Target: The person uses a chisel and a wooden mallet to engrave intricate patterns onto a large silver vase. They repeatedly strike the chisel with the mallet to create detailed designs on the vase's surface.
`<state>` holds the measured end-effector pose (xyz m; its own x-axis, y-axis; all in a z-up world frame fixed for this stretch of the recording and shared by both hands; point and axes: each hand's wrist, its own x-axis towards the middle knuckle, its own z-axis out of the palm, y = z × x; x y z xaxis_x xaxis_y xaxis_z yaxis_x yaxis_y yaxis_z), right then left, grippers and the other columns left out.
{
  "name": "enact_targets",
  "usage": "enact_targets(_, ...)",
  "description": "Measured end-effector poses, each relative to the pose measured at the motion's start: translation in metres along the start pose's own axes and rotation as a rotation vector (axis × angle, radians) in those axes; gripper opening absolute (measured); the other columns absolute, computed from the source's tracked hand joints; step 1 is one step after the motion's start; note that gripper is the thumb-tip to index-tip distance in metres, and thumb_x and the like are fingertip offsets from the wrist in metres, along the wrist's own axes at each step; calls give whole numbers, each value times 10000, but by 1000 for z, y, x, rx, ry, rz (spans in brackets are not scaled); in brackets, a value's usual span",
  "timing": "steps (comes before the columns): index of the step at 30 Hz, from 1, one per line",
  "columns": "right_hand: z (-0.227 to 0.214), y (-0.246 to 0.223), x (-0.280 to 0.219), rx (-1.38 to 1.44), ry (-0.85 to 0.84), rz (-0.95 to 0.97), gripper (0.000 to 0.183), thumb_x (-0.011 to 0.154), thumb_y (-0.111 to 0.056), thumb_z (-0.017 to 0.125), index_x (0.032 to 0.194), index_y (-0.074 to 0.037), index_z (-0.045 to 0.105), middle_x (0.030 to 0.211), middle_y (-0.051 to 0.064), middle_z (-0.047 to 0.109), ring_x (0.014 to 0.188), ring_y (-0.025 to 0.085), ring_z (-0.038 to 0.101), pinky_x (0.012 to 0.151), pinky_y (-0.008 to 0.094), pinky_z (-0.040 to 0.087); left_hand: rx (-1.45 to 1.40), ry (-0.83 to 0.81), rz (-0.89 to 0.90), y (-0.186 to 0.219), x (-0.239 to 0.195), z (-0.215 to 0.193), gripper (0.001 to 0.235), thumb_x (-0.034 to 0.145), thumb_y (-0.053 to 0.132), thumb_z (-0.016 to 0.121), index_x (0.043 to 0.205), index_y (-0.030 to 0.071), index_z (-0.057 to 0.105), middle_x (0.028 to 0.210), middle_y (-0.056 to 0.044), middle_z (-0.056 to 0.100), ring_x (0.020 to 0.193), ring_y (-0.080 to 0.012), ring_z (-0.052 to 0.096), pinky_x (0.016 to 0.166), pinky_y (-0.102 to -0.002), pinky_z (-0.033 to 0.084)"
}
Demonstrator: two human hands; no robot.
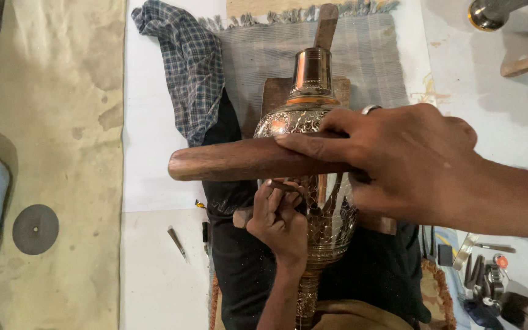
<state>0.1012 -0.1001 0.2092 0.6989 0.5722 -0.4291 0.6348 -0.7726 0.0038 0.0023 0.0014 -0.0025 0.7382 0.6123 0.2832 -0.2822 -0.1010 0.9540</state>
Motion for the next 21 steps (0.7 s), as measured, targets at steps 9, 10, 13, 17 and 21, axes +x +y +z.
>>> enact_targets(9,18,24,-20,-68,-189,191,992,784,-135,606,1599,-512,185,1308,-124,587,485,150,605,419,301,498,-22,-219,-13,-7,12,-13,237,902,-182,523,1052,-80,675,968,-138,764,838,-145,776,739,-269,669)
enact_targets(10,20,24,-22,-62,-200,211,979,799,-127,591,1600,-517,185,1320,-140,581,482,144,605,419,294,494,-35,-257,-12,-10,14,-15,204,929,-179,534,1024,-65,674,951,-128,778,851,-143,789,752,-273,671)
enact_targets(13,31,25,-27,121,-27,125,944,807,-116,581,1620,-439,225,1281,-142,575,534,111,600,443,261,488,-37,-394,-7,-17,24,-20,229,917,-172,540,1043,-62,698,921,-130,790,821,-147,784,713,-269,650)
enact_targets(17,59,26,-41,158,-91,234,869,840,-125,629,1581,-426,289,1284,-171,605,589,60,625,523,218,546,34,-616,54,-23,42,-25,163,907,-142,605,907,-6,696,898,-109,818,780,-152,819,663,-249,663)
enact_targets(21,100,28,-62,797,576,14,893,746,30,665,1588,-156,429,1127,52,690,866,182,693,703,316,586,-63,-849,158,-22,59,-30,294,837,-164,560,1072,-49,695,1056,-171,774,951,-239,801,804,-298,687)
